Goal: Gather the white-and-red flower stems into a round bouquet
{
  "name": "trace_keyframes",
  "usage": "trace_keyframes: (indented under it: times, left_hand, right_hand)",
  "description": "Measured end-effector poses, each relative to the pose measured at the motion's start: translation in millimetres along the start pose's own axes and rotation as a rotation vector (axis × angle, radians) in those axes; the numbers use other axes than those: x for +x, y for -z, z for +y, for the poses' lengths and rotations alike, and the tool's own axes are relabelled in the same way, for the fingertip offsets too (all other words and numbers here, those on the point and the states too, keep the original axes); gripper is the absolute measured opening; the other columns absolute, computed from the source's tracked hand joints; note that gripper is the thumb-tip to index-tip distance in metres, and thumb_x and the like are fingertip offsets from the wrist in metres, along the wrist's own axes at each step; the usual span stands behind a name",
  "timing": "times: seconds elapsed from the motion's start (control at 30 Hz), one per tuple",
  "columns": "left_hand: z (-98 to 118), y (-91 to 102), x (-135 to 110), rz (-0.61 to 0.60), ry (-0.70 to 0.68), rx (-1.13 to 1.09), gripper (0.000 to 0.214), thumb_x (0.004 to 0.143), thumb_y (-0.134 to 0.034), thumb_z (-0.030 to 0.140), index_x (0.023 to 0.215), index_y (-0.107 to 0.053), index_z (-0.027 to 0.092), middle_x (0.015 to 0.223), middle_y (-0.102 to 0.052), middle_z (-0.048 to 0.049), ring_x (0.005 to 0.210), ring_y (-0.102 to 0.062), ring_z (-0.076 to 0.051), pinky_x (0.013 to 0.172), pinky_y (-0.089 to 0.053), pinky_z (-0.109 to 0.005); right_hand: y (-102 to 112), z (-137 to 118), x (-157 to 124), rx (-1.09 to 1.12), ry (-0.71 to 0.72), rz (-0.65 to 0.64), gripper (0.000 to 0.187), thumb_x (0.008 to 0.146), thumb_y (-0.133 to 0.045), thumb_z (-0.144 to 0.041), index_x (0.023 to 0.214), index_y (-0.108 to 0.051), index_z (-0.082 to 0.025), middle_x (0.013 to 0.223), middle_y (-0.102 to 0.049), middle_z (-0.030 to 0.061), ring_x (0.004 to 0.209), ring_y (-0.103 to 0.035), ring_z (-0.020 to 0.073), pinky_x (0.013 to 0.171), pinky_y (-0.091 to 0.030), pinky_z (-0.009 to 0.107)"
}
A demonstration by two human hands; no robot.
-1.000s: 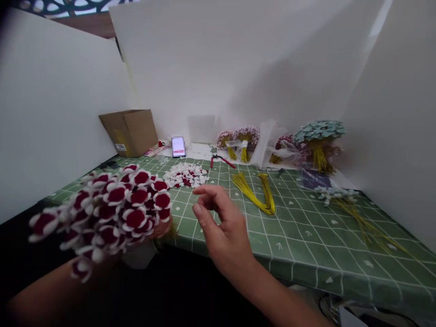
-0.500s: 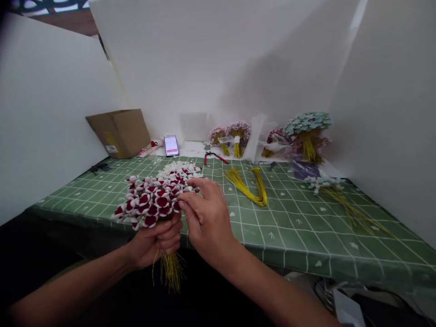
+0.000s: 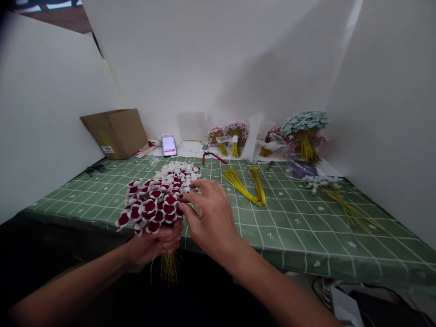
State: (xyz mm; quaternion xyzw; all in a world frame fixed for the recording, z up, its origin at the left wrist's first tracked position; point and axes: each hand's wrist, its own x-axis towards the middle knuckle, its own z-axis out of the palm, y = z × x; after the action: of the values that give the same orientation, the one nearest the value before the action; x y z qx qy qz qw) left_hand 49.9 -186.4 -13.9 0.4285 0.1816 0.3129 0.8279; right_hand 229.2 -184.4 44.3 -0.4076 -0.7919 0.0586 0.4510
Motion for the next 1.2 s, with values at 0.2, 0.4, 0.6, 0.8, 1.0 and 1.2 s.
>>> trace_keyframes:
  times: [0.2, 0.4, 0.6, 0.8, 1.0, 1.2]
  left_hand:
    - [-2.4, 7.5, 3.7, 0.036, 0.044, 0.176, 0.037, 0.075, -0.064, 0.038, 0.063, -0.035, 0.018, 0.052, -0.023, 0.0088, 0.045, -0.017, -0.005, 0.047, -0.016, -0.024]
    - [0.5, 6.7, 3.0, 0.029, 0.045, 0.023, 0.037, 0.082, -0.06, 0.032, 0.061, -0.033, 0.017, 0.053, -0.024, 0.0079, 0.045, -0.017, -0.005, 0.047, -0.015, -0.023]
    - [2.8, 8.8, 2.6, 0.023, 0.041, -0.068, 0.036, 0.086, -0.056, 0.029, 0.061, -0.033, 0.016, 0.052, -0.023, 0.0079, 0.043, -0.014, -0.005, 0.046, -0.016, -0.022]
    - [2.5, 10.9, 1.3, 0.006, 0.164, -0.022, 0.038, 0.083, -0.06, 0.032, 0.06, -0.033, 0.016, 0.051, -0.024, 0.0084, 0.043, -0.014, -0.004, 0.045, -0.014, -0.02]
    - [3.6, 6.6, 2.0, 0.005, 0.072, -0.152, 0.035, 0.087, -0.055, 0.029, 0.062, -0.034, 0.015, 0.053, -0.025, 0.0075, 0.041, -0.016, -0.003, 0.043, -0.018, -0.018]
    - [2.8, 7.1, 2.2, 0.027, 0.045, -0.25, 0.029, 0.088, -0.055, 0.028, 0.068, -0.039, 0.015, 0.054, -0.023, 0.0084, 0.04, -0.012, -0.003, 0.041, -0.017, -0.017]
  right_hand:
    - [-3.4, 6.3, 2.3, -0.011, -0.061, -0.115, 0.008, 0.08, -0.062, -0.014, 0.08, -0.068, -0.019, 0.105, -0.062, 0.0079, 0.101, -0.056, 0.0239, 0.089, -0.044, 0.046]
    - [-17.3, 6.6, 1.2, 0.064, -0.01, -0.01, 0.015, 0.077, -0.055, -0.003, 0.075, -0.059, -0.017, 0.104, -0.061, 0.0082, 0.102, -0.056, 0.0209, 0.093, -0.043, 0.042]
    - [-22.7, 11.7, -2.9, -0.082, 0.12, 0.05, 0.011, 0.084, -0.054, -0.012, 0.091, -0.062, -0.017, 0.111, -0.061, 0.0086, 0.108, -0.054, 0.0205, 0.107, -0.029, 0.047]
    - [-14.5, 14.7, 0.9, -0.118, 0.17, -0.094, 0.012, 0.081, -0.056, -0.009, 0.085, -0.062, -0.018, 0.11, -0.062, 0.0072, 0.112, -0.053, 0.0222, 0.108, -0.028, 0.049]
    - [-28.2, 13.8, -4.3, -0.204, 0.247, 0.23, 0.014, 0.084, -0.051, -0.007, 0.091, -0.058, -0.016, 0.109, -0.062, 0.0106, 0.109, -0.055, 0.0213, 0.106, -0.032, 0.051]
    - [-27.9, 12.9, -6.5, -0.236, 0.237, 0.269, 0.017, 0.083, -0.056, -0.008, 0.098, -0.058, -0.016, 0.107, -0.062, 0.0112, 0.106, -0.057, 0.0223, 0.104, -0.037, 0.051]
